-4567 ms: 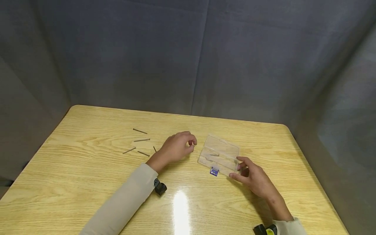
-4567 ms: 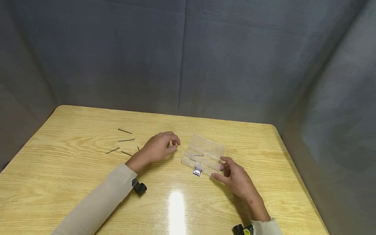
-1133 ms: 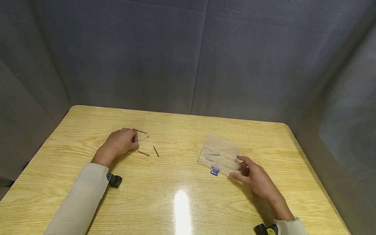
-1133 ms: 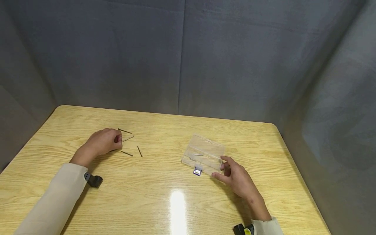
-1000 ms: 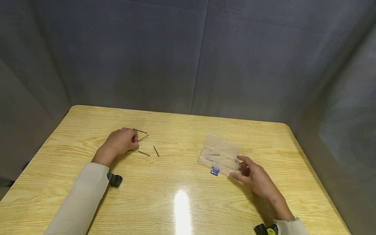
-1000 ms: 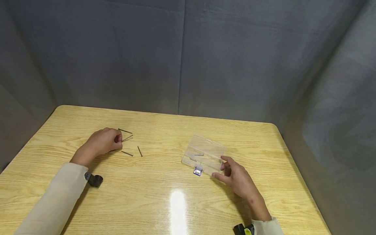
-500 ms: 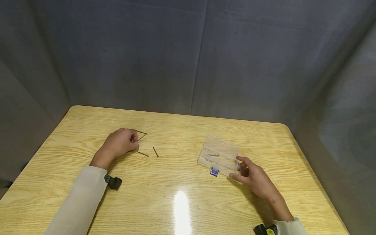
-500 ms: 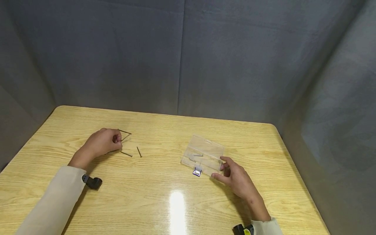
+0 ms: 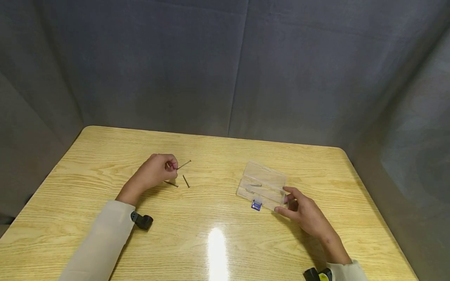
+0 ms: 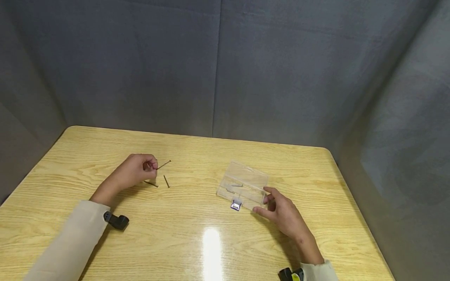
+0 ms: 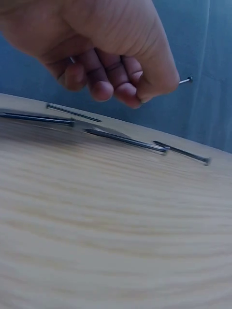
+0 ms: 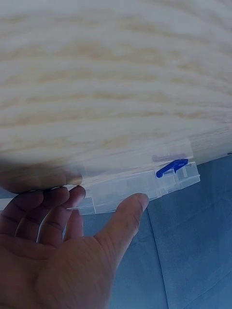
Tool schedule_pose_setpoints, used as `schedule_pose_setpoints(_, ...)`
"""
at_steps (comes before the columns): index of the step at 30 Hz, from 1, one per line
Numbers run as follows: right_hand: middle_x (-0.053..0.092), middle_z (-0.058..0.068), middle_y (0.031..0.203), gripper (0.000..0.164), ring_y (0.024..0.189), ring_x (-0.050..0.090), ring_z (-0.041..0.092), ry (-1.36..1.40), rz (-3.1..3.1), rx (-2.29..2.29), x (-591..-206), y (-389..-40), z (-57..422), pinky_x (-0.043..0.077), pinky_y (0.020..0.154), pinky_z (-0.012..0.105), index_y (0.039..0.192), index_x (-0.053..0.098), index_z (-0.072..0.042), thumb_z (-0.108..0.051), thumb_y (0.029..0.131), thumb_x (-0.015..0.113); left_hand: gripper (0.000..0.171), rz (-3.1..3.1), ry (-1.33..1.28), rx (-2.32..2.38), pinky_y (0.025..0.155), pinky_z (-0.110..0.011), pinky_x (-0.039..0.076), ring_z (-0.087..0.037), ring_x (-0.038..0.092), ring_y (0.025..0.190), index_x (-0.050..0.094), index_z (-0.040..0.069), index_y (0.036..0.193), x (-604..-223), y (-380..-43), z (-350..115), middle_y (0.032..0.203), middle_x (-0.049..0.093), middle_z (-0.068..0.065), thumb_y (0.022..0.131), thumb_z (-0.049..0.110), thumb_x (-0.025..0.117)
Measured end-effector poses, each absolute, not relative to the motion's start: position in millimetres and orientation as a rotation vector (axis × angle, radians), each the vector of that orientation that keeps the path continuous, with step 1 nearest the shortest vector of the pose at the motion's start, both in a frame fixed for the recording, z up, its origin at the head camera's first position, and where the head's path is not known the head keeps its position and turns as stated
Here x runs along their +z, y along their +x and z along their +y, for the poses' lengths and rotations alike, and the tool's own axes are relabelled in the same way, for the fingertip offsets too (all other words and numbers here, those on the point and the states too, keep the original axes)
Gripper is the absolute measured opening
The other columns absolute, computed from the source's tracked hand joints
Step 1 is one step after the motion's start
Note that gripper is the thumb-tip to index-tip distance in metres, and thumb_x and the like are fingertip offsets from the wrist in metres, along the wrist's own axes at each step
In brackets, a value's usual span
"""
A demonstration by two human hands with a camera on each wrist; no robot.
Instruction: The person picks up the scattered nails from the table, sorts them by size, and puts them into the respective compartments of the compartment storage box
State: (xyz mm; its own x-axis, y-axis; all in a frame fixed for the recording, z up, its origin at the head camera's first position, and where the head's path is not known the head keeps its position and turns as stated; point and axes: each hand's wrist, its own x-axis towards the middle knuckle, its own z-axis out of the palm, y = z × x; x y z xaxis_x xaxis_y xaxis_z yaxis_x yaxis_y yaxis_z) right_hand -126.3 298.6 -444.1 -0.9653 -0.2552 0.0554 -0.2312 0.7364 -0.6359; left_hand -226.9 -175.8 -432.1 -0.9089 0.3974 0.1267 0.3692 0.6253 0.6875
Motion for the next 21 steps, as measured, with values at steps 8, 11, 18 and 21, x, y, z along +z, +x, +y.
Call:
schedule_pose_setpoints(8, 0.063, 0.003, 0.105, 0.072, 0.081, 0.058, 0.018, -0.415, 2.893, -1.059, -443.4, -126.1, 298.4, 0.050, 0.069, 0.030, 0.146, 0.048, 0.003, -0.032, 0.091, 0.081, 0.003, 2.596, 0.672, 1.470, 0.063, -0.032, 0.045, -0.021, 0.054, 0.072, 0.070, 0.004, 0.092, -433.0, -223.9, -153.0, 0.081, 0.062, -0.002, 0.090, 0.005, 0.069)
schedule_pose_setpoints(11, 0.064, 0.003, 0.106, 0.072, 0.080, 0.058, 0.017, -0.426, 2.896, -1.058, -442.6, -125.7, 298.2, 0.050, 0.069, 0.030, 0.145, 0.048, 0.003, -0.032, 0.092, 0.081, 0.003, 2.534, 0.668, 1.531, 0.061, -0.032, 0.045, -0.022, 0.053, 0.071, 0.071, 0.004, 0.093, -434.1, -223.7, -144.6, 0.082, 0.063, -0.004, 0.090, 0.004, 0.069)
schedule_pose_setpoints(18, 0.063, 0.003, 0.105, 0.071, 0.080, 0.057, 0.018, -0.416, 2.884, -1.073, -442.3, -125.6, 297.8, 0.050, 0.069, 0.030, 0.145, 0.049, 0.002, -0.032, 0.092, 0.081, 0.004, 2.463, 0.708, 1.549, 0.057, -0.030, 0.043, -0.021, 0.051, 0.068, 0.071, 0.003, 0.094, -437.2, -226.7, -119.0, 0.079, 0.061, -0.004, 0.092, 0.003, 0.068)
schedule_pose_setpoints(21, 0.062, 0.003, 0.104, 0.071, 0.080, 0.058, 0.018, -0.422, 2.880, -1.078, -442.7, -125.5, 297.3, 0.050, 0.069, 0.030, 0.145, 0.049, 0.002, -0.032, 0.092, 0.081, 0.005, 2.461, 0.738, 1.519, 0.057, -0.030, 0.043, -0.020, 0.051, 0.068, 0.070, 0.005, 0.093, -437.6, -227.9, -106.1, 0.078, 0.061, -0.002, 0.091, 0.001, 0.068)
